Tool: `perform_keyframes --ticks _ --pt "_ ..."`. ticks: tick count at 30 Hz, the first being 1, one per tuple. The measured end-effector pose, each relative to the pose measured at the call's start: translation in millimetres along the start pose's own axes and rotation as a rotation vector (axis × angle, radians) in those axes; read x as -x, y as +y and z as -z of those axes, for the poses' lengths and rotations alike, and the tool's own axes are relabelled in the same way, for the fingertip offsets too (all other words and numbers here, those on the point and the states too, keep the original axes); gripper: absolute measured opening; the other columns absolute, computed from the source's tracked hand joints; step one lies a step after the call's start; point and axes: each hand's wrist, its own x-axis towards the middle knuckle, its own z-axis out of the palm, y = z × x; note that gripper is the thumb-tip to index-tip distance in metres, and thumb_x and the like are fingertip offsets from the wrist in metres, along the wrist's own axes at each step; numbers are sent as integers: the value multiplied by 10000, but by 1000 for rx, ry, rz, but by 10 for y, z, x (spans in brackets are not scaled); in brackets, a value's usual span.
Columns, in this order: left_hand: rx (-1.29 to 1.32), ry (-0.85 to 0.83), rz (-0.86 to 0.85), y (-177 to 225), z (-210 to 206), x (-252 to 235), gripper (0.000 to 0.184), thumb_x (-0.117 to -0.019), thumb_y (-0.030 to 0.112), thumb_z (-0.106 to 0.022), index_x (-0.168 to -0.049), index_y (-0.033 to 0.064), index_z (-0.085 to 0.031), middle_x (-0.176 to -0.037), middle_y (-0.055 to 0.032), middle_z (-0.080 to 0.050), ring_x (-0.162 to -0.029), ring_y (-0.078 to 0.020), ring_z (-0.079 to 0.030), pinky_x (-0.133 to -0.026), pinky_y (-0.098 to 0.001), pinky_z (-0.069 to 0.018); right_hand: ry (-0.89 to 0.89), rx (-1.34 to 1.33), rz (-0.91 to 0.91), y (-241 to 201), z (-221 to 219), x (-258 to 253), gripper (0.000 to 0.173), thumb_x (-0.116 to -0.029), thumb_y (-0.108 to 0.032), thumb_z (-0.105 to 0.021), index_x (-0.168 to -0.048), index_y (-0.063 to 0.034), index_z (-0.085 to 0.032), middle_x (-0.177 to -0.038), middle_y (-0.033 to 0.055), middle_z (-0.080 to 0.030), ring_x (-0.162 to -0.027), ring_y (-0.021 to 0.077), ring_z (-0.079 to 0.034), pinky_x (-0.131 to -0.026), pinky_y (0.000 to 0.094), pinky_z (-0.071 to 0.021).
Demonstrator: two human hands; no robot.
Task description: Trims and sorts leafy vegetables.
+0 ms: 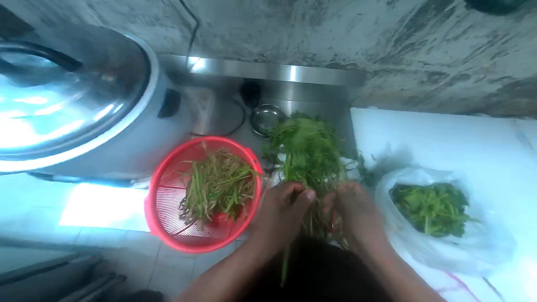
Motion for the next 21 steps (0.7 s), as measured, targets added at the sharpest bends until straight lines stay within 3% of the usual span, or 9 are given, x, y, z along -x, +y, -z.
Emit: perform_keyframes --ticks 2,5,8,10,13,16,17,19,21 --pt "-120 66 -97 114 328 30 157 -1007 228 -632 -957 124 -739 -814 33 -681 -659 -68 -624 -586 -259 -563 91 -25 10 4 65 -46 223 -1093 -183 -393 -1122 -28 -551 -764 97 -697 -647 181 -684 -610 316 -589" --pt "-446 72 -138 203 956 36 218 -944 252 -683 -1143 204 -756 -889 85 -681 -612 -19 -575 -524 -214 -522 84 -86 4 29 95 -37 218 -1094 -171 -373 -1122 -28 -535 -784 112 -695 -646 205 -689 -619 339 -603" --pt "-787 108 -61 205 1433 51 469 -904 401 -709 -1327 203 -681 -1014 45 -681 -740 -91 -597 -651 -359 -540 40 -68 -29 50 25 -6 231 -1091 -169 -361 -1126 -19 -533 -779 120 -697 -642 213 -690 -613 335 -597" --pt "-804 168 -93 169 1535 81 472 -953 439 -611 -1339 173 -664 -1050 33 -681 -761 -68 -606 -658 -325 -548 35 -55 -36 39 -30 0 227 -1089 -167 -372 -1147 -13 -528 -781 130 -694 -645 225 -693 -608 346 -601" --pt "-641 282 -143 156 1288 101 347 -1037 330 -510 -1256 158 -717 -1045 32 -711 -873 -49 -663 -761 -298 -579 -3 -23 3 -15 -124 24 226 -1079 -156 -393 -1195 -15 -526 -805 139 -710 -672 242 -708 -619 361 -608" --pt "-390 259 -103 37 724 36 293 -1059 300 -511 -1200 148 -718 -888 25 -686 -694 -89 -626 -600 -302 -558 -114 106 95 -84 -268 51 194 -1066 -144 -461 -1185 -12 -539 -827 96 -717 -705 218 -718 -643 363 -627" --pt "-274 214 -79 -11 516 12 280 -1055 291 -540 -1216 134 -707 -868 11 -687 -655 -108 -623 -562 -305 -557 -162 204 124 -99 -325 57 179 -1055 -149 -497 -1171 -23 -549 -824 59 -713 -707 182 -715 -642 347 -629" --pt "-104 127 3 -73 185 -41 301 -1031 247 -588 -1293 122 -667 -935 2 -712 -722 -125 -670 -625 -312 -600 -270 453 139 -180 -454 82 218 -1029 -191 -544 -1174 -38 -597 -821 18 -672 -716 118 -669 -663 322 -594" --pt "-53 110 62 -136 34 -106 314 -1028 187 -592 -1330 127 -647 -955 7 -731 -759 -124 -696 -665 -324 -621 -428 628 100 -189 -520 60 297 -1027 -248 -543 -1250 -66 -620 -923 46 -696 -830 152 -688 -778 397 -599"
